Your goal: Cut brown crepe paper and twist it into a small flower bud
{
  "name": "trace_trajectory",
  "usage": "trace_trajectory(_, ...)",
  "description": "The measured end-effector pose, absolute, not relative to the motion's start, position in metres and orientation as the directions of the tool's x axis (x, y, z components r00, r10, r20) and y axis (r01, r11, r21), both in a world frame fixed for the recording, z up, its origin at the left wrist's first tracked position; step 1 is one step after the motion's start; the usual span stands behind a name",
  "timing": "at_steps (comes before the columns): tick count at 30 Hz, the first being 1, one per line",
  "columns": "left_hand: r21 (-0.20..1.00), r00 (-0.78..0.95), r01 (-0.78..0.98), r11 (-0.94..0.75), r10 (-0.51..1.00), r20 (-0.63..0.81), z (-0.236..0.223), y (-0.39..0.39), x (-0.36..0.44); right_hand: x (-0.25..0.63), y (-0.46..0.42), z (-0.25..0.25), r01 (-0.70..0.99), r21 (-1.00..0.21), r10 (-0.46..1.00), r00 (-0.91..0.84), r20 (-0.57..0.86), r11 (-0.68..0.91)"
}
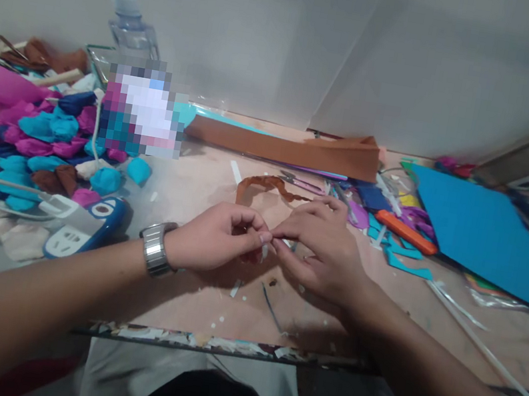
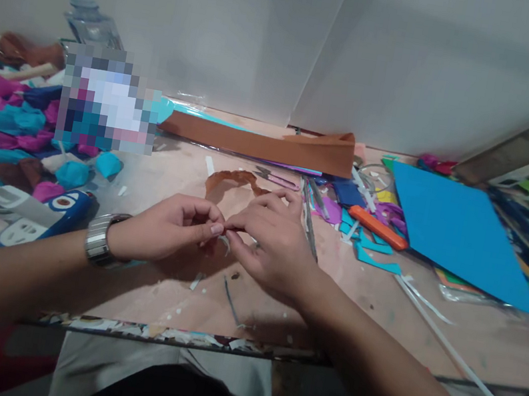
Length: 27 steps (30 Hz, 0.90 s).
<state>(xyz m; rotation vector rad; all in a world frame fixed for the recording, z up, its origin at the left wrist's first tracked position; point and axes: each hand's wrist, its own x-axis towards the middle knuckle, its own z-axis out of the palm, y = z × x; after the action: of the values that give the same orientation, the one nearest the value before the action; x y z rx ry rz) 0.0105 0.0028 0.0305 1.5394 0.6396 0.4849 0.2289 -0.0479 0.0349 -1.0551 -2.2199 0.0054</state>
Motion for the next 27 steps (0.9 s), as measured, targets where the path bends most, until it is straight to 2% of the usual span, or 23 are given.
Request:
trace_trajectory(4, 0.996, 0.736, 0.086, 0.030, 0.672, -0.083, 0.0295, 0.0030, 0.0110, 0.2299, -0.0475, 0.0346, 0.709, -0.216, 0.670, -0.456, 0.585, 0.671)
trace_trajectory(10, 0.995, 0.723, 0.099, -0.021, 0.689, -0.058, 0.0290, 0.0033, 0.0105, 0.2315, -0.0466, 0.0351, 0.701, -0.185, 0.640, -0.467, 0.611, 0.689)
trace_trajectory(20, 0.961, 0.671, 0.141, -0.238, 0.736, 0.084, 0.0290, 0.0015, 0.0085, 0.2312, -0.0458, 0.0348, 0.700, -0.198, 0.637, -0.447, 0.628, 0.686)
trace_trajectory(27, 0.820, 0.648, 0.241, -0.520, 0.715, 0.263, 0.0319, 0.0002, 0.0066, 0.2298, -0.0465, 0.0342, 0.706, -0.227, 0.662, -0.433, 0.611, 0.671)
